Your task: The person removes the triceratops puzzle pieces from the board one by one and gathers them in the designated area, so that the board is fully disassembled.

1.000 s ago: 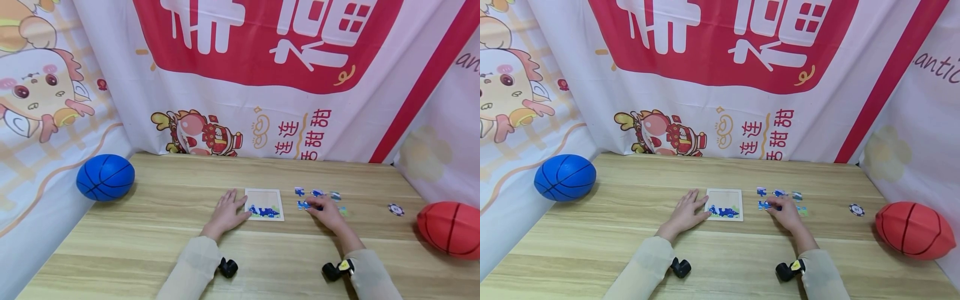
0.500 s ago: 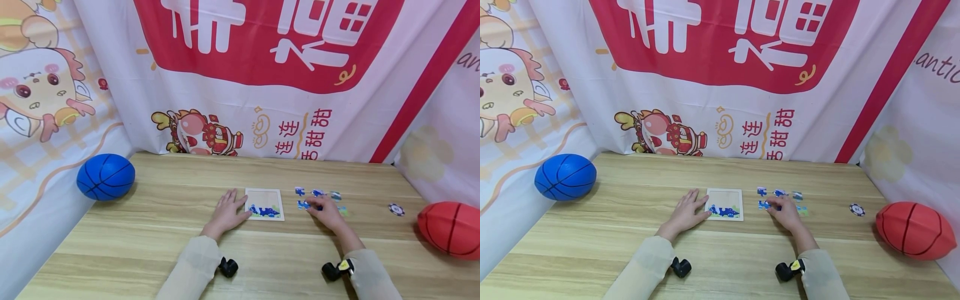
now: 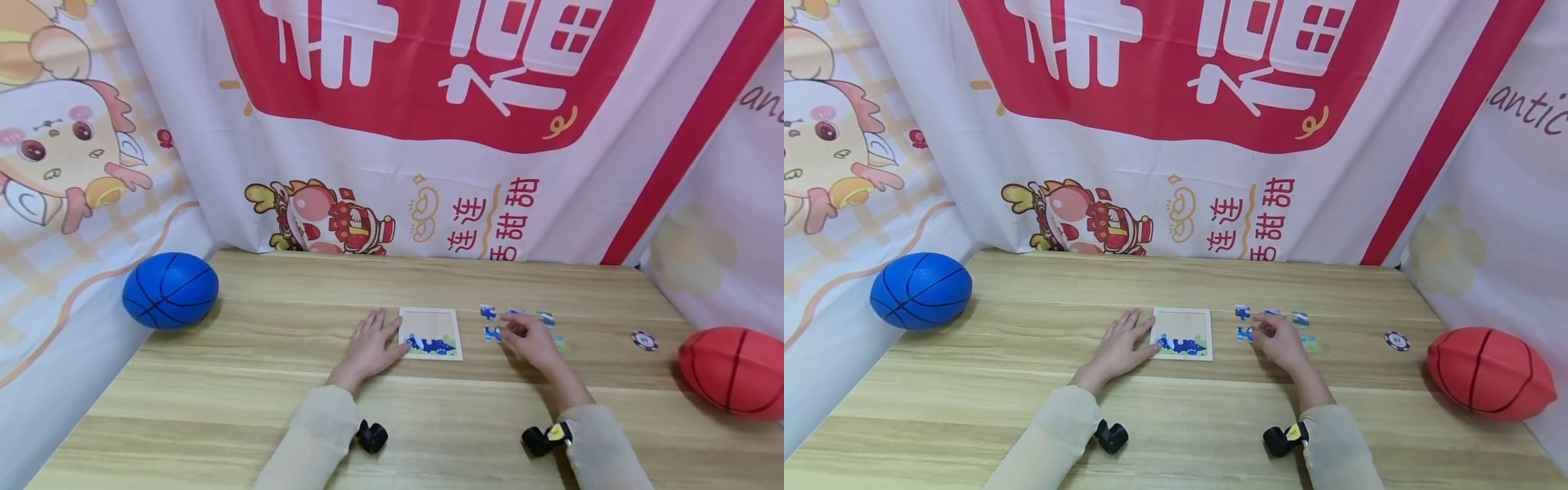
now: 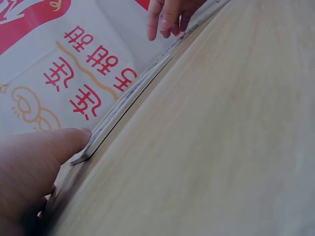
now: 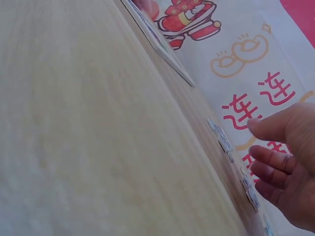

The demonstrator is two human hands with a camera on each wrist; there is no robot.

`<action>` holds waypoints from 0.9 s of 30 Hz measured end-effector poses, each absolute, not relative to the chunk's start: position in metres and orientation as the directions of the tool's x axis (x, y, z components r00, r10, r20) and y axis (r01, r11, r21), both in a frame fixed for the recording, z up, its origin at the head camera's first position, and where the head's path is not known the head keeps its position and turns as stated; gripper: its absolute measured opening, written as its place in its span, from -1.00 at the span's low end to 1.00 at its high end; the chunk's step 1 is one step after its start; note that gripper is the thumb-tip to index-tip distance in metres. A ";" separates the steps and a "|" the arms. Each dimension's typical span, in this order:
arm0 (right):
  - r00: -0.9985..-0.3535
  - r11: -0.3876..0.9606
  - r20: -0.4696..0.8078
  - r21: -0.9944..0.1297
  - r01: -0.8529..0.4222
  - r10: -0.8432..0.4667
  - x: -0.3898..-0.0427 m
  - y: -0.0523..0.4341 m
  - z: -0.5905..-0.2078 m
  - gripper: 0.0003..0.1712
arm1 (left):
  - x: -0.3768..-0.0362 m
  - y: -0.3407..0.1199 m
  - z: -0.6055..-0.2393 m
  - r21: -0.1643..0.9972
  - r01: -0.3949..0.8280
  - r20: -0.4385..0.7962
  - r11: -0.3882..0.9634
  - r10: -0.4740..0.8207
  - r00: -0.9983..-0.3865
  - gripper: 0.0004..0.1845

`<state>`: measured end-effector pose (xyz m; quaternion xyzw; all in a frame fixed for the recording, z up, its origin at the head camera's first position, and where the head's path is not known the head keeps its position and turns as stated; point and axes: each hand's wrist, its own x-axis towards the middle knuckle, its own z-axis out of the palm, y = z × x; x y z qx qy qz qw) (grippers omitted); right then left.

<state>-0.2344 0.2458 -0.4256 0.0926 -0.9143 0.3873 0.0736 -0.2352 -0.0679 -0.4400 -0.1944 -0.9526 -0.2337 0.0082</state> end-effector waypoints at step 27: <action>-0.949 0.660 0.183 -0.685 -0.309 -0.255 -0.220 0.170 -0.434 -0.63 | -0.218 -0.038 -0.439 0.435 0.502 0.127 0.748 0.501 -0.856 -0.56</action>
